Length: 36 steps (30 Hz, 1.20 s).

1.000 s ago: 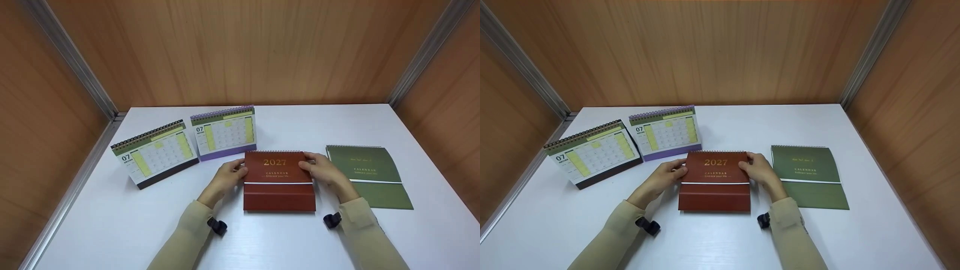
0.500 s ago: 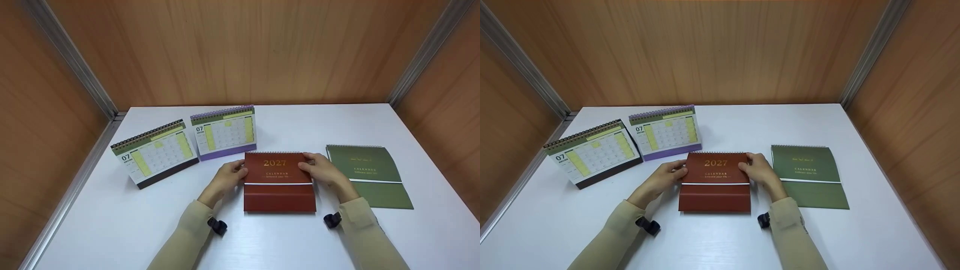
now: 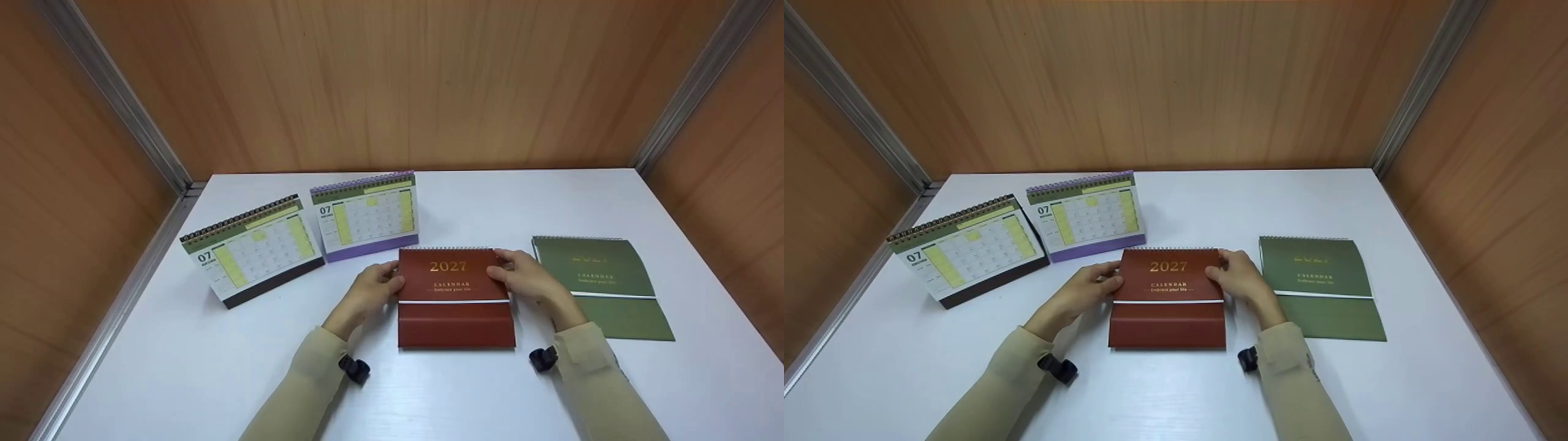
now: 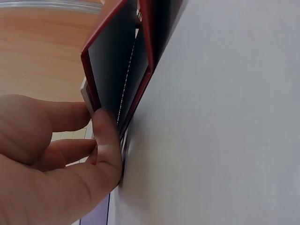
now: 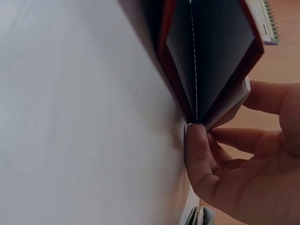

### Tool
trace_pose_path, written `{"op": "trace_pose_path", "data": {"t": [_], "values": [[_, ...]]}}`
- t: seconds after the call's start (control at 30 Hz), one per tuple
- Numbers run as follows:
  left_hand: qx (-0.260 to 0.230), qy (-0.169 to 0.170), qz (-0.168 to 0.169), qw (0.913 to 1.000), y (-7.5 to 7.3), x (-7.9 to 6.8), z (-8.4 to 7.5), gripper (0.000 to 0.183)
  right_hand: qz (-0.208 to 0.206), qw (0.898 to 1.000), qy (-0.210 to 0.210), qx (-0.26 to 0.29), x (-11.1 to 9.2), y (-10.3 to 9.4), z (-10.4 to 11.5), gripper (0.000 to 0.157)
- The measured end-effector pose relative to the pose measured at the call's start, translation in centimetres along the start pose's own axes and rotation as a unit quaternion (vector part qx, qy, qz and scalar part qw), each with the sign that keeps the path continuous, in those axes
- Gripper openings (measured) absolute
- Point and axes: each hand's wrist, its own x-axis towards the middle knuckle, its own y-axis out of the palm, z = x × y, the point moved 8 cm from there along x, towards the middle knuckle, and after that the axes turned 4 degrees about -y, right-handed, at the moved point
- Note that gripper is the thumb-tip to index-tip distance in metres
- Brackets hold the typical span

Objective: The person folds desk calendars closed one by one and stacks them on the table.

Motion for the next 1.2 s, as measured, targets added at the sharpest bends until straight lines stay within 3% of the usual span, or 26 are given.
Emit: {"op": "trace_pose_path", "data": {"t": [0.4,0.63,0.7,0.93,1.2], "values": [[0.001,0.020,0.003,0.9998,-0.2,-0.1,-0.8,0.059,0.003,0.999,-0.025,0.021,-0.7,-1.0,1.2,0.073],[0.062,0.029,-0.040,0.9969,-0.9,-0.5,-1.5,0.061,-0.018,0.999,-0.049,-0.010,-1.3,-1.9,2.3,0.072],[0.077,0.044,-0.048,0.9949,-1.1,-0.7,-2.2,0.061,-0.030,0.998,-0.051,-0.024,-1.4,-2.2,2.7,0.071],[0.129,0.135,-0.082,0.9789,-1.9,-1.1,-5.3,0.057,-0.043,0.993,-0.077,-0.072,-1.4,-2.2,4.4,0.068],[0.244,0.148,-0.082,0.9549,-1.2,-1.1,-6.6,0.061,-0.034,0.979,-0.101,-0.171,-1.7,-1.5,6.6,0.068]]}}
